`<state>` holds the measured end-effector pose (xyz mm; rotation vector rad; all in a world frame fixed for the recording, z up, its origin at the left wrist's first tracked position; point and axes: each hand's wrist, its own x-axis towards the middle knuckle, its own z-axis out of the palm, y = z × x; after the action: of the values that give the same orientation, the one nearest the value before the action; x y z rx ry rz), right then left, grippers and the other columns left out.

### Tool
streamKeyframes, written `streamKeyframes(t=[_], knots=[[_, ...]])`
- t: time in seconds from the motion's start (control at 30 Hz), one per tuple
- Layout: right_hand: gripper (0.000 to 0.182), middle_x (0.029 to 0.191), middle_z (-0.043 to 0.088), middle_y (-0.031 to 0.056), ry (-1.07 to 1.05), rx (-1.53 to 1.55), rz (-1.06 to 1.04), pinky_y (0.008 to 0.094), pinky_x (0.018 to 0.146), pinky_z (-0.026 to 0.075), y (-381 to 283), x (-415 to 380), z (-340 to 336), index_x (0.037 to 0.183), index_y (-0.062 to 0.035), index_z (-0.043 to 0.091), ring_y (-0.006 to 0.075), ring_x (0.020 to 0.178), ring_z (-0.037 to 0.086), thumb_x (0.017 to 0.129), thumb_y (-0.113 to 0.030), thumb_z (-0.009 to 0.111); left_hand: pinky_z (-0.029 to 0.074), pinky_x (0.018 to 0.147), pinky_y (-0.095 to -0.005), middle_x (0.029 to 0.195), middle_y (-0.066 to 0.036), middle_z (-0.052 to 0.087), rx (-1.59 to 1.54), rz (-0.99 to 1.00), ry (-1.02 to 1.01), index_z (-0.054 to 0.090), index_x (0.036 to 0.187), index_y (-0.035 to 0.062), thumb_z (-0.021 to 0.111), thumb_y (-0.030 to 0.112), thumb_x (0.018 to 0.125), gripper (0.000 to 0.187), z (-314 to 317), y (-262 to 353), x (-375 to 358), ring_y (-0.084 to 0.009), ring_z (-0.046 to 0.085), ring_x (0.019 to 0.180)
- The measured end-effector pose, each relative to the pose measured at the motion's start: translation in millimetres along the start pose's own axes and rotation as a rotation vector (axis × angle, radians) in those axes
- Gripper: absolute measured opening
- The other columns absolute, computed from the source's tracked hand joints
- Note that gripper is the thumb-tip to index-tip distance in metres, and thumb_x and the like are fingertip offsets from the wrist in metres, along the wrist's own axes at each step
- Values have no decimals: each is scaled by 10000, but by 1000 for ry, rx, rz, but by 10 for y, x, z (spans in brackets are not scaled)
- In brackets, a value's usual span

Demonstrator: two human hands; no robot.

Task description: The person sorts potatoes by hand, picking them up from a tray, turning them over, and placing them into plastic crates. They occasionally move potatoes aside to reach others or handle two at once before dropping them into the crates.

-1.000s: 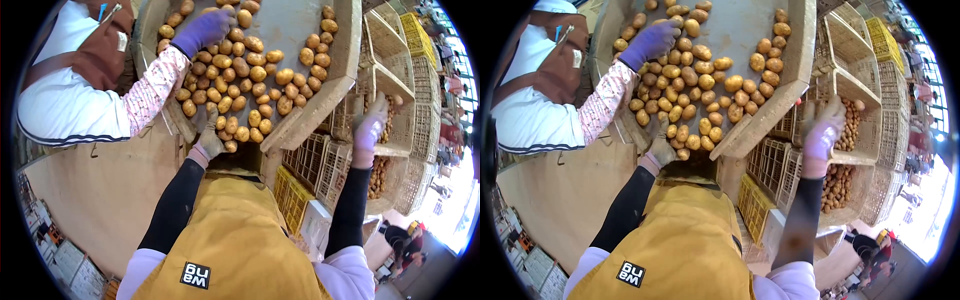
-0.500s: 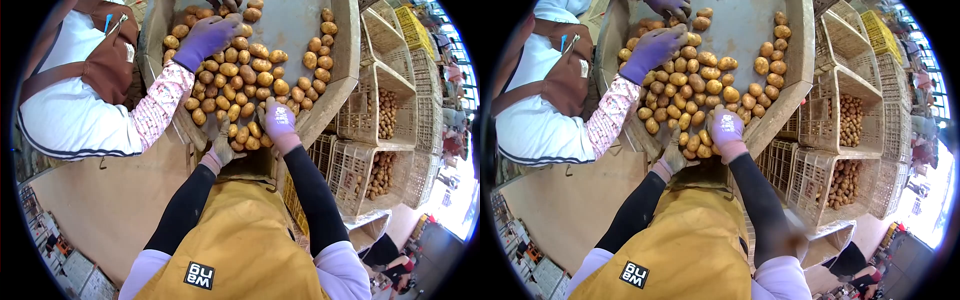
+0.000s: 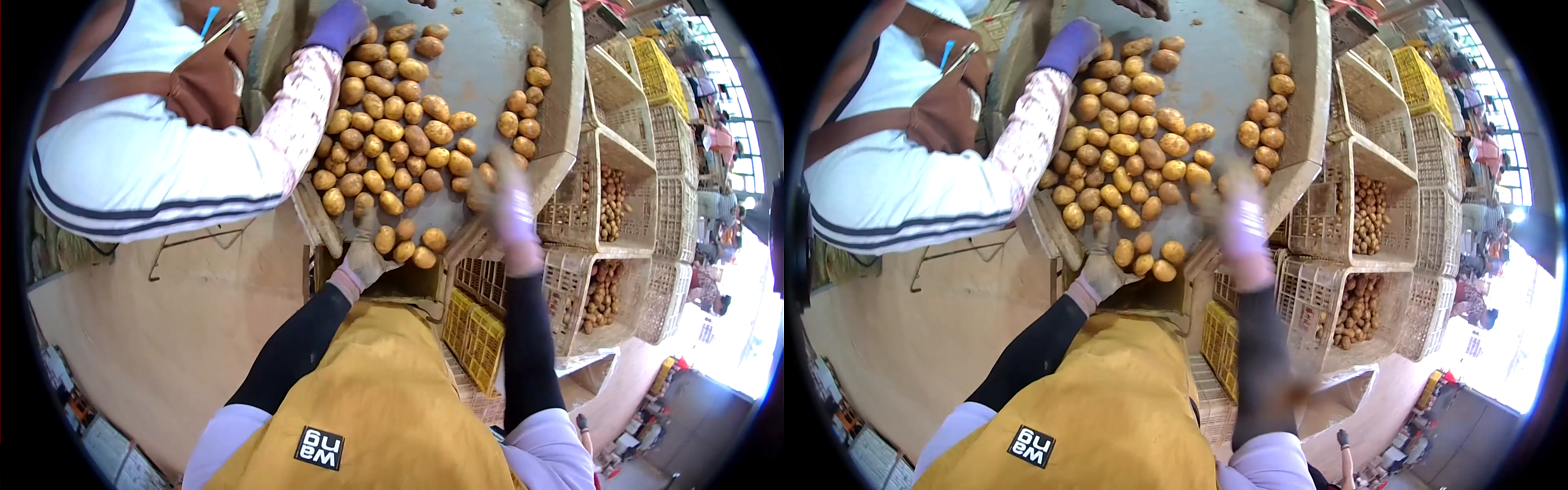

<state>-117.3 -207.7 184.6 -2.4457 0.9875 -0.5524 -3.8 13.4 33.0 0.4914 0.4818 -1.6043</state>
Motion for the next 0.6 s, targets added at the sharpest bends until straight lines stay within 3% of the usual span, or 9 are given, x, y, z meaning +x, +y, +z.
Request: streamKeyframes(t=[0.03,0.07,0.13,0.2,0.23,0.33,0.4,0.5,0.6], knots=[[482,1042,627,141,53,11,-107,403,756,547,-72,22,429,1320,-23,562,240,921,626,898,-185,729,400,1043,-682,1480,-82,464,-46,51,-12,381,1519,230,497,761,900,824,144,19,-87,-341,468,1329],[505,1250,607,233,-106,-7,-41,468,942,504,-223,48,740,1369,-52,551,343,1126,606,918,-228,695,417,1054,-670,1483,-100,464,-96,99,-20,364,1534,201,462,792,896,876,258,17,-176,-337,474,1329],[495,1450,492,266,42,-374,-90,519,1111,371,-644,-253,1230,1385,-77,549,430,1321,488,939,-268,644,389,1130,-577,1539,-116,422,-96,210,-100,328,1565,213,428,818,883,917,147,16,-8,-350,412,1410],[494,1525,415,263,-92,-114,-202,545,1167,294,-596,-576,1487,1412,-103,541,465,1378,422,955,-282,600,378,1151,-541,1530,-108,443,-431,87,-224,387,1538,227,435,763,918,821,-29,56,78,-334,414,1412],[503,1522,412,272,-133,-108,-277,527,1173,292,-569,-706,1438,1416,-107,540,450,1381,421,941,-256,608,400,1147,-510,1505,-118,481,-133,236,2,436,1511,169,421,680,971,744,-90,38,73,-315,465,1378],[418,1345,560,261,-129,124,-278,478,1043,458,-189,-741,1271,1227,-59,616,396,1191,585,819,-132,672,446,1052,-591,1443,-99,532,-52,142,65,503,1439,204,445,609,976,618,145,67,26,-347,515,1309],[366,1227,612,249,80,-29,-153,475,925,526,-67,-445,881,1164,-53,620,397,1080,626,807,-98,681,470,1005,-632,1412,-89,558,-6,89,99,536,1403,222,456,573,979,557,210,109,34,-363,540,1275],[350,1182,636,259,29,-317,121,482,898,537,84,84,614,1187,-65,614,404,1097,632,849,-142,660,409,1014,-696,1487,-64,442,41,8,238,414,1472,260,471,654,942,663,303,86,58,-355,476,1316],[348,1146,651,267,-400,-342,286,486,898,537,226,288,658,1206,-83,613,418,1118,626,884,-209,645,414,1018,-680,1485,-77,437,19,13,220,428,1461,245,487,681,928,691,292,90,60,-356,478,1314]])
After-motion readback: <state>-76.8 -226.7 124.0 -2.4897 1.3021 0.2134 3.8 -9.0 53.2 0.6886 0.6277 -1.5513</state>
